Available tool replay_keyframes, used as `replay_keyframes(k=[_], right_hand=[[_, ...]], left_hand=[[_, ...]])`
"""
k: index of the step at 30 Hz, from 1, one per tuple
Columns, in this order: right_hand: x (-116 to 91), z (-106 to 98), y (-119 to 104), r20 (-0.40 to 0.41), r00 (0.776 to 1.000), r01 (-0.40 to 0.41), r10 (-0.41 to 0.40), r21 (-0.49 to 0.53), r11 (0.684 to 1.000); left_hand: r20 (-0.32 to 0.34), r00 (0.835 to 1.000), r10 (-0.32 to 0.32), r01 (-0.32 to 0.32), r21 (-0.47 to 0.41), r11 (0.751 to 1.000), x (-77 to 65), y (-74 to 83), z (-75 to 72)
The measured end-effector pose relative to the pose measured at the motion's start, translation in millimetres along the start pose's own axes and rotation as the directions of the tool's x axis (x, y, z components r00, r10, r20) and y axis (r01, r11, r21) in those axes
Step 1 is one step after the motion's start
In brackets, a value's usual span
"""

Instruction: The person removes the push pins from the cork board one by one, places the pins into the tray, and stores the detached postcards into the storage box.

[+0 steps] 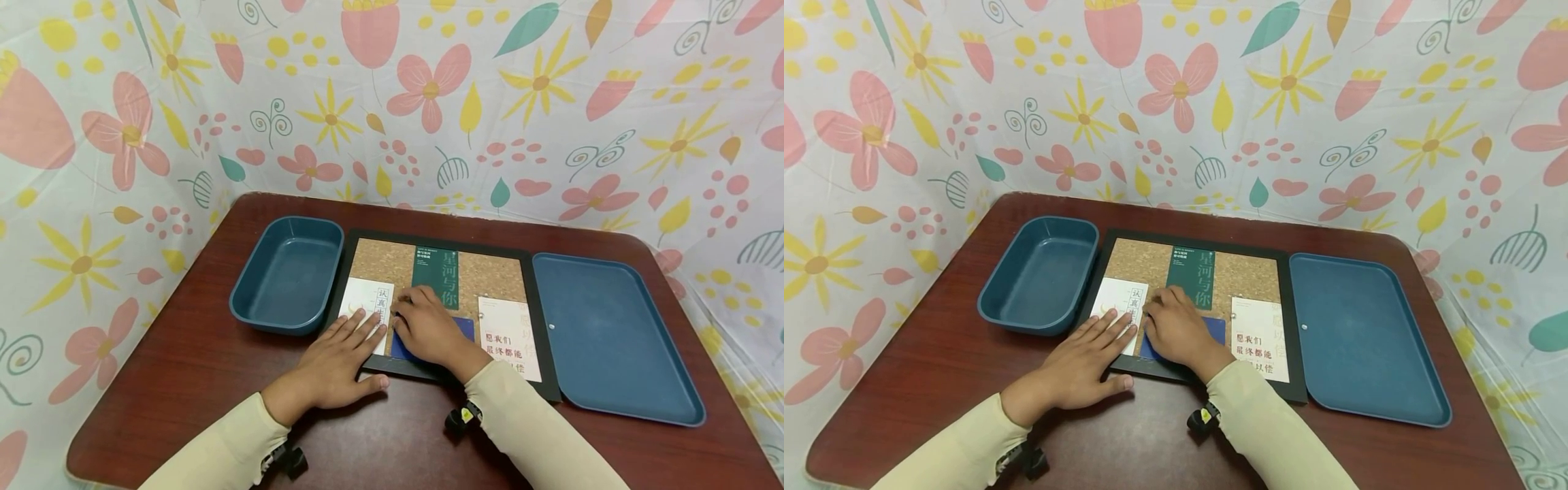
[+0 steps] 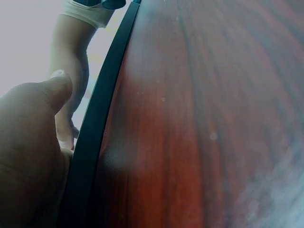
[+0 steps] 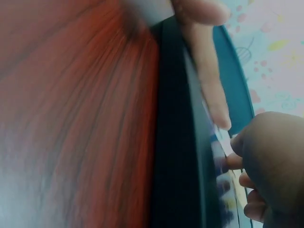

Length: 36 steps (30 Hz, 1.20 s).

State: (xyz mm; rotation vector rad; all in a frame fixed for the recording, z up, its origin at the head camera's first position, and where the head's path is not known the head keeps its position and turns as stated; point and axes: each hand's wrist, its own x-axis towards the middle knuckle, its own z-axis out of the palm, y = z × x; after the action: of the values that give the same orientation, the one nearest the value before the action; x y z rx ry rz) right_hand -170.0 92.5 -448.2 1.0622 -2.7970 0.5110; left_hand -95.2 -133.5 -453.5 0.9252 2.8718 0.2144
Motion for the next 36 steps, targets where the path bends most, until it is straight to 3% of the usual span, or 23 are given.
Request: replay_keyframes(k=[8, 13, 19, 22, 25, 29, 32, 36], right_hand=[[-1, -1, -4, 0.058, 0.994, -0.099, 0.090, 0.193, 0.976], [1, 0, -7, 0.042, 0.990, -0.144, 0.138, 0.285, 0.948], [2, 1, -13, 0.026, 0.971, -0.228, 0.237, 0.394, 0.890], [2, 0, -18, 0.037, 0.954, -0.280, 0.297, 0.463, 0.841], [2, 0, -25, 0.051, 0.941, -0.302, 0.334, 0.571, 0.763], [2, 2, -33, 0.118, 0.937, -0.293, 0.327, 0.775, 0.560], [2, 6, -37, 0.182, 0.922, -0.321, 0.343, 0.853, 0.410], [3, 10, -41, 0.221, 0.894, -0.358, 0.390, 0.875, 0.326]], left_hand=[[-0.003, 1.000, -0.002, 0.002, -0.002, 1.000, 0.1, 0.5, -0.2], [-0.017, 1.000, -0.005, 0.005, -0.007, 1.000, -0.2, -0.2, 1.3], [-0.035, 0.999, -0.002, 0.001, -0.027, 1.000, -0.9, -0.6, 2.3], [-0.031, 0.999, -0.005, 0.004, -0.026, 1.000, -1.2, -0.7, 2.9], [-0.026, 1.000, -0.010, 0.009, -0.023, 1.000, -1.4, -1.4, 4.7], [-0.024, 1.000, -0.014, 0.013, -0.022, 1.000, -1.3, -2.2, 6.1], [-0.020, 1.000, -0.015, 0.015, -0.017, 1.000, -1.6, -1.3, 3.6], [-0.020, 1.000, -0.015, 0.015, -0.012, 1.000, -2.4, -0.9, 1.6]])
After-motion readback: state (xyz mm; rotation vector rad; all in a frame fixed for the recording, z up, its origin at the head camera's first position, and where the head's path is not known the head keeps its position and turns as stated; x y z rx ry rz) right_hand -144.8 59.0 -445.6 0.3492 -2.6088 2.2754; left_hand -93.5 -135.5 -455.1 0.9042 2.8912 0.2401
